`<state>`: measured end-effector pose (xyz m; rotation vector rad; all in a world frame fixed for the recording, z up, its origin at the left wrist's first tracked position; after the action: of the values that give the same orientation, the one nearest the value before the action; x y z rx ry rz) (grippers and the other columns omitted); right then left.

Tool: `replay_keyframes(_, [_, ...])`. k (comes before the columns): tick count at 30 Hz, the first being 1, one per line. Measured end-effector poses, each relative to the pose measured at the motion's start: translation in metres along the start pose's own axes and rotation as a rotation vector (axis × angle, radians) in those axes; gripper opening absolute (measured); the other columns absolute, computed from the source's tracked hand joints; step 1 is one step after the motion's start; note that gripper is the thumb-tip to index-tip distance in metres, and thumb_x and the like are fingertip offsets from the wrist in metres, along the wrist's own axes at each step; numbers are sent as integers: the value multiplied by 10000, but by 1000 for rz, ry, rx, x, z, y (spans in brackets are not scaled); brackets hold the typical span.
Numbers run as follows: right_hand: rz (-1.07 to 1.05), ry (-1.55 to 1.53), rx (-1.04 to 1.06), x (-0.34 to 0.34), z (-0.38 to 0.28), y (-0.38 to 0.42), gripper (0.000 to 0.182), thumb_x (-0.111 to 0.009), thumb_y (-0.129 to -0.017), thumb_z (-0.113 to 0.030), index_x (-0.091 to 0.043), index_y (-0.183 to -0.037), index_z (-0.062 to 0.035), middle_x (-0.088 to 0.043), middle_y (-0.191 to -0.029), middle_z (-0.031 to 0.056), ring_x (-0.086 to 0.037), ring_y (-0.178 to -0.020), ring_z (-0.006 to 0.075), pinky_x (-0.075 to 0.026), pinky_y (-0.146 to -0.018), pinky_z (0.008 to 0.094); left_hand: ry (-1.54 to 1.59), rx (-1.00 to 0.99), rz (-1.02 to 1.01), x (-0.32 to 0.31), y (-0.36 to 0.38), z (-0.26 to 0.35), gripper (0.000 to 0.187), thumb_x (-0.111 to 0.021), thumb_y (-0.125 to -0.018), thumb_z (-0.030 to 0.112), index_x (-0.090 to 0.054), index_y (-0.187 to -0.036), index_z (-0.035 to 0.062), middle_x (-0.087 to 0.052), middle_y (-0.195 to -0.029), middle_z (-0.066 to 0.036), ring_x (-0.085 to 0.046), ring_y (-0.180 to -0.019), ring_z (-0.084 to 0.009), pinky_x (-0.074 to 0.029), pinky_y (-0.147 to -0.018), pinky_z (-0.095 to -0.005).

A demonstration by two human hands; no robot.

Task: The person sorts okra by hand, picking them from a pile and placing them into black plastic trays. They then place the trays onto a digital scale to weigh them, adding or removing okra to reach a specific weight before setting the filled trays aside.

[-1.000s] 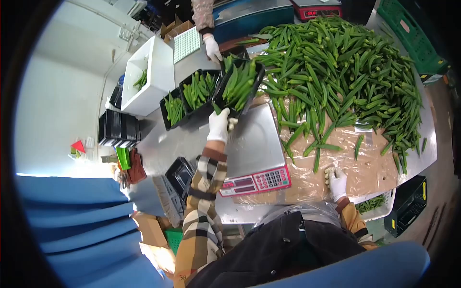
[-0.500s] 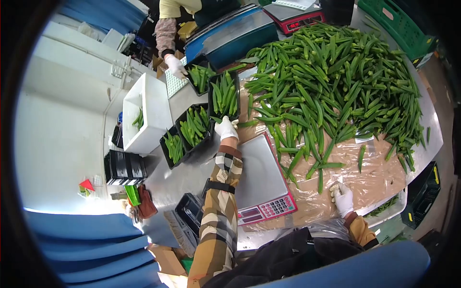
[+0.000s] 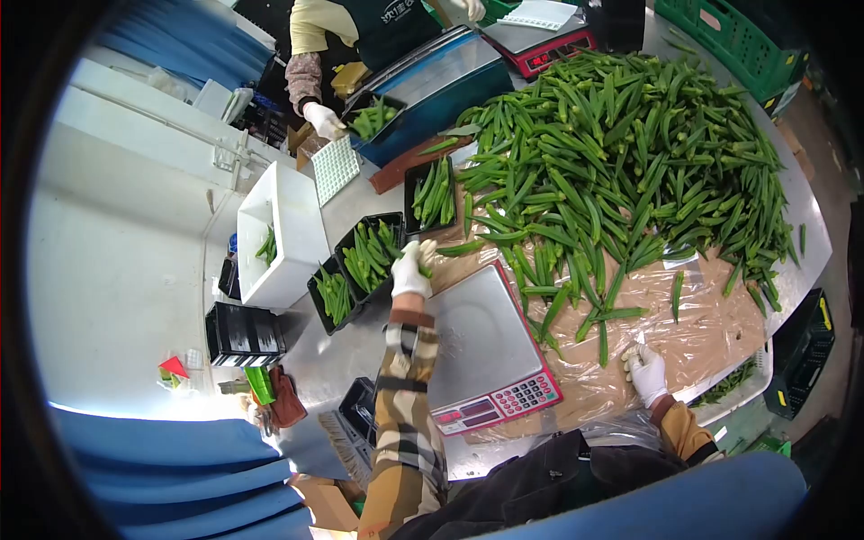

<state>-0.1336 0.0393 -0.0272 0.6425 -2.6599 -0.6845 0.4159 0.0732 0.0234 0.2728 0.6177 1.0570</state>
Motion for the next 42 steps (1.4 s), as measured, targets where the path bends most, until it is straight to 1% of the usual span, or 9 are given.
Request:
replay_keyframes(5, [55,40,58,0,1,3,150,-513,-947,-43,-645,-875,-34,-611,-699,18,-546,-548,76,-444,-493,243,-530,-461,191,63,139,58,282,-650,-901,97,-635,-1175,32,-713,-948,-82,-603,-650,-73,-405,-481,-193])
replay_keyframes(9, [90,154,27,4,-2,7,124,-623,-899,-186,-699,-950,-103,-685,-707,93,-650,-582,176,-520,-576,334,-1281,-873,582,214,215,37,300,-556,-974,190,-639,-1072,-82,-717,-973,-184,-680,-844,-305,-518,-786,-375])
replay_keyframes(12, [136,276,148,1,34,-10,159,-635,-882,-228,-694,-952,-98,-691,-729,116,-673,-622,233,-530,-622,368,-1513,-518,585,281,264,-16,410,-574,-948,283,-644,-976,-120,-671,-893,-306,-646,-787,-441,-500,-719,-453])
replay_keyframes(14, [120,258,115,3,29,-7,173,-638,-875,-242,-689,-948,-93,-691,-740,129,-676,-643,259,-530,-643,380,-1386,-391,550,325,272,-61,400,-612,-930,264,-663,-820,-118,-665,-710,-247,-617,-599,-313,-477,-620,-436])
replay_keyframes(23, [39,127,81,7,4,6,121,-601,-909,-173,-682,-914,-82,-663,-682,42,-611,-536,134,-501,-558,305,-868,-410,533,299,275,-63,340,-655,-923,239,-671,-881,-98,-692,-739,-113,-573,-623,-161,-480,-619,-338])
replay_keyframes(25, [16,96,64,8,6,4,125,-597,-912,-171,-684,-923,-81,-665,-685,40,-610,-540,131,-500,-556,301,-1296,-531,470,317,259,-73,268,-681,-902,188,-688,-930,-79,-715,-815,-110,-625,-683,-189,-515,-686,-335])
replay_keyframes(33, [-16,143,126,10,-3,-11,177,-610,-897,-208,-694,-1008,-98,-695,-782,96,-662,-653,222,-523,-641,345,-500,-120,660,322,282,-64,34,-687,-855,44,-678,-880,64,-590,-691,17,-590,-630,-130,-473,-526,-281])
replay_keyframes(37, [70,174,309,8,-29,-43,216,-621,-878,-231,-689,-1039,-105,-698,-872,138,-667,-801,320,-524,-767,401,-1529,-794,858,298,307,-46,144,-654,-833,110,-665,-943,17,-652,-704,-133,-596,-555,-309,-493,-572,-383])
replay_keyframes(42, [211,529,579,12,-88,-66,227,-626,-834,-151,-705,-1046,-142,-657,-1136,111,-615,-1039,294,-490,-888,384,-1893,-727,935,236,349,-16,210,-650,-843,108,-669,-1032,18,-617,-922,-139,-590,-895,-333,-480,-803,-420])
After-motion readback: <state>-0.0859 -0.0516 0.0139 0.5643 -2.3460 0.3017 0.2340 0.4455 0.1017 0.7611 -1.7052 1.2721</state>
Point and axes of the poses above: each hand's wrist, its own y-axis away from the middle knuckle, its own x-axis out of the back of the hand, z = x × y, the point moved 2 cm from there along -y, towards the middle knuckle
